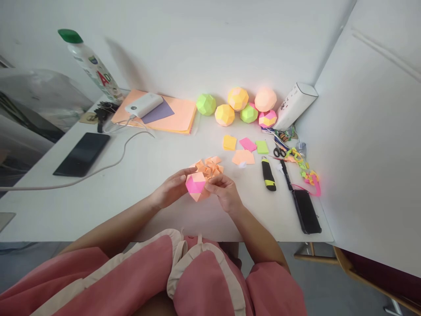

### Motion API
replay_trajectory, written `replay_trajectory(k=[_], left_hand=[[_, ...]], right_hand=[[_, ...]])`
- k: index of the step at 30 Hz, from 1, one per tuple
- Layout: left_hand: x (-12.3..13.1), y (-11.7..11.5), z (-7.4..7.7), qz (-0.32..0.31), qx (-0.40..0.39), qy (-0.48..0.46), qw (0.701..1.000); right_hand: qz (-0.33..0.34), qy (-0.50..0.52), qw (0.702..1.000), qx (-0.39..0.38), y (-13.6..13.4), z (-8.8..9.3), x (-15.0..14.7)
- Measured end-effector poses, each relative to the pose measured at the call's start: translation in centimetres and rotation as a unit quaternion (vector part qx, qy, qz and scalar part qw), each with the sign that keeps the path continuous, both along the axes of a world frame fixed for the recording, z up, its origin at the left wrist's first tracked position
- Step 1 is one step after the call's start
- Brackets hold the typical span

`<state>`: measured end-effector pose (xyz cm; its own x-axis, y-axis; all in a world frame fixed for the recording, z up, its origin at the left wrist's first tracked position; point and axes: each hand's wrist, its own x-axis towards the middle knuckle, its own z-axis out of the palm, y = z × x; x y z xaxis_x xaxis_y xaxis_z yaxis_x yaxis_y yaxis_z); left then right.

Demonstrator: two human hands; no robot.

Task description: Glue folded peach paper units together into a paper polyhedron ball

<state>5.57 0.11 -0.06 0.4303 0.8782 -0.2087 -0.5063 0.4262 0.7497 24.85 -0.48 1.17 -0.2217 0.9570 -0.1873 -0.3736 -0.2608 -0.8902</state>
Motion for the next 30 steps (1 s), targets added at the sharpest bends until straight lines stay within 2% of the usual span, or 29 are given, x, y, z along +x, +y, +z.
replay_trajectory(k=[4, 8, 13, 18, 23, 30], left_hand=[[0.8, -0.5, 0.3, -0.055, 0.007, -0.038, 0.998], [1.4, -1.0, 0.6, -0.035, -0.047, -0.078, 0.995], [1.7, -1.4, 0.6, -0.034, -0.098, -0.109, 0.989], [1.9, -1.5, 0.4, -0.011, -0.120, -0.108, 0.987], [1.9, -1.6, 0.6, 0.024, -0.115, -0.069, 0.991], [1.9, -1.7, 1.0, 0.068, -0.103, -0.032, 0.992]], right_hand=[[-0.068, 0.025, 0.997, -0.001, -0.1, 0.0, -0.4], [-0.122, 0.015, 0.992, 0.006, -0.3, -0.1, -0.8], [-0.156, -0.014, 0.988, 0.018, -0.6, -0.6, -1.3], [-0.143, -0.049, 0.988, 0.021, -0.9, -0.9, -1.9], [-0.103, -0.094, 0.990, 0.033, -1.2, -0.7, -2.2], [-0.087, -0.124, 0.987, 0.047, -1.3, -0.7, -2.2]])
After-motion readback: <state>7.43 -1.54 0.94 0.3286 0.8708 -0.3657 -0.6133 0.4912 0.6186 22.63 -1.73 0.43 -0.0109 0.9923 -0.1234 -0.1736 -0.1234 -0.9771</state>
